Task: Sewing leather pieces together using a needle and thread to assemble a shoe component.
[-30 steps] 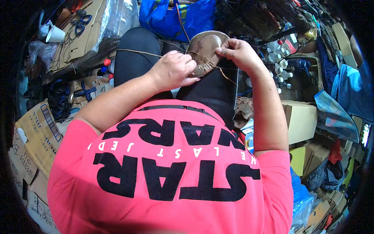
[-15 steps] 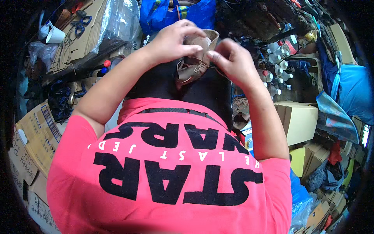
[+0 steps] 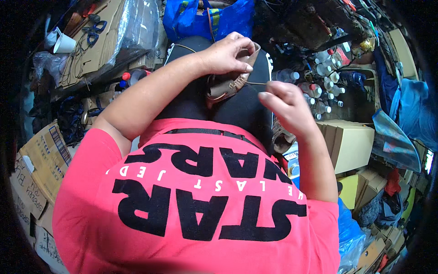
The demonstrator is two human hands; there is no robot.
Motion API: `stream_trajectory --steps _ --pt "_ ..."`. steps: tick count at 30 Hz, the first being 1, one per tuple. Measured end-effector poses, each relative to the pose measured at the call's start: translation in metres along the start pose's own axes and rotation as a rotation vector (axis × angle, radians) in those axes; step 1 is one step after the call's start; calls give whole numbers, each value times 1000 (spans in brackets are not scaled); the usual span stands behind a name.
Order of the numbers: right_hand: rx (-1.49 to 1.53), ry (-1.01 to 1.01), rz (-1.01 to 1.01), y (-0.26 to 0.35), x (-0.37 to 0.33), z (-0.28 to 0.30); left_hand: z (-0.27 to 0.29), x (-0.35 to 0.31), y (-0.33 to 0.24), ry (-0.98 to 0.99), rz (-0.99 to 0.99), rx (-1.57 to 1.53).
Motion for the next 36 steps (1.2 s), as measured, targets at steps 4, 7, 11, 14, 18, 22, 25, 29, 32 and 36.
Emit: stream_trajectory --steps 4,7,11,14,18,22,25,29,32,36 --pt "158 -152 -13 5 -8 18 3 8 -1 264 17 -73" --pt "-103 -180 103 6 -3 12 6 12 -10 399 -3 -61" --pt "-244 -178 95 5 4 -1 4 8 -17 429 -25 -207" --pt "-306 -164 66 4 7 -6 4 4 -11 458 39 -188" --pt "-400 -173 56 7 9 -5 1 0 -9 529 88 -246" --pt "-441 -219 61 12 8 -5 -1 0 -9 557 103 -214" --pt "-480 -228 83 15 8 -10 -2 -2 -4 573 144 -218" --pt "-482 -244 119 9 8 -20 -8 0 -1 586 147 -277" --pt "-328 -193 61 -11 15 -14 -7 6 -9 567 43 -206" --pt "-74 -47 -74 -37 25 -13 -11 7 -9 626 21 -201"
Point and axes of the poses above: each hand's wrist, its own x-axis towards the middle knuckle, its own z-axis out of the back of the hand, y = z × x, the point moved 9 cm from there along x, towards the middle knuckle, and after that the axes turned 9 degrees about -y, right-handed, at the moved point
